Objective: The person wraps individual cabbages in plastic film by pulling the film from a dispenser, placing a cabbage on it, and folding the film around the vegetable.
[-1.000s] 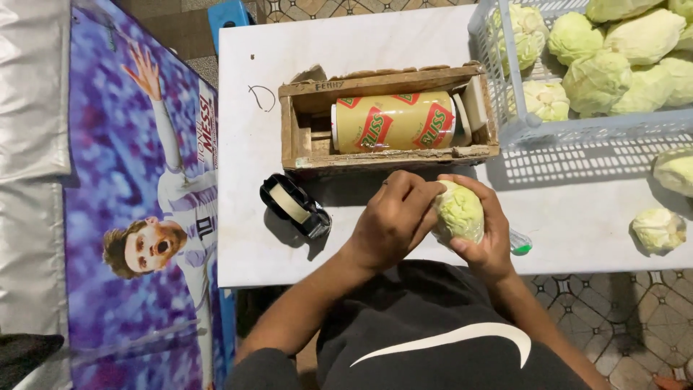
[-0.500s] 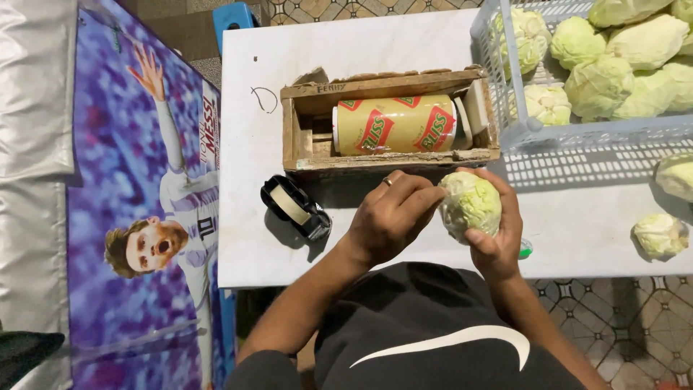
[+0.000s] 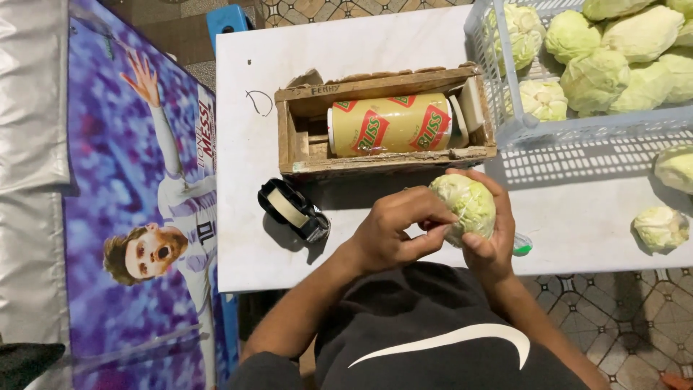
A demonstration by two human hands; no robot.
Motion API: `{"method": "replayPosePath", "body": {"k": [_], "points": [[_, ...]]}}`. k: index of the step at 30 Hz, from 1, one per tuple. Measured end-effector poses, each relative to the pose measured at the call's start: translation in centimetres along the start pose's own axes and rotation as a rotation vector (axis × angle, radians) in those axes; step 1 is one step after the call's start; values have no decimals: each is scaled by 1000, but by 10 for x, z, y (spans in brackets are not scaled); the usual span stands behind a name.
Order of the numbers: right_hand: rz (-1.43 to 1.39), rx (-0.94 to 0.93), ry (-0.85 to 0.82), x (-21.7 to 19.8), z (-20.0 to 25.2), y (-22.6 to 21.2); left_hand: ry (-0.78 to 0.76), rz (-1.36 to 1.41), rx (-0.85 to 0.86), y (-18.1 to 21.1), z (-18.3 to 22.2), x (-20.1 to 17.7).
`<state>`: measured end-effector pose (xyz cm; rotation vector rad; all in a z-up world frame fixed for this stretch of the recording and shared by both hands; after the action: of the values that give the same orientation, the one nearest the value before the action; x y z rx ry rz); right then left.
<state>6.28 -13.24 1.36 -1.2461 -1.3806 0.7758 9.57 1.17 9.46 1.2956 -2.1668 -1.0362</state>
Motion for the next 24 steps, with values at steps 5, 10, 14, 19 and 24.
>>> {"method": "replayPosePath", "body": {"k": [5,10,14,19,24], "points": [[-246,144,-37,8,-3,19,35,117,-110,-5,1,-9],[-631,369,-68,-2,4,54,156,-13,-134,-20,16,-28],[-815,513,-299,32,11,37,59,-150,-164,-18,14,-37],[-770,595,-434,43,14,32,-87,10,-373,-38,26,-28],[-319,1028,186,25,28,40,-112,113,-511,-51,37,-22]]}}
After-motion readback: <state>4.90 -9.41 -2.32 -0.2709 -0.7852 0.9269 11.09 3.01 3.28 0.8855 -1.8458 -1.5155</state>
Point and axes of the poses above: each hand's wrist, its own z-axis away from the middle knuckle, its own x-axis out of the palm, y = z × x, the point moved 9 cm from there along -z, towards the middle knuckle, and after that the axes turned 5 degrees about x, right-handed, at the moved point
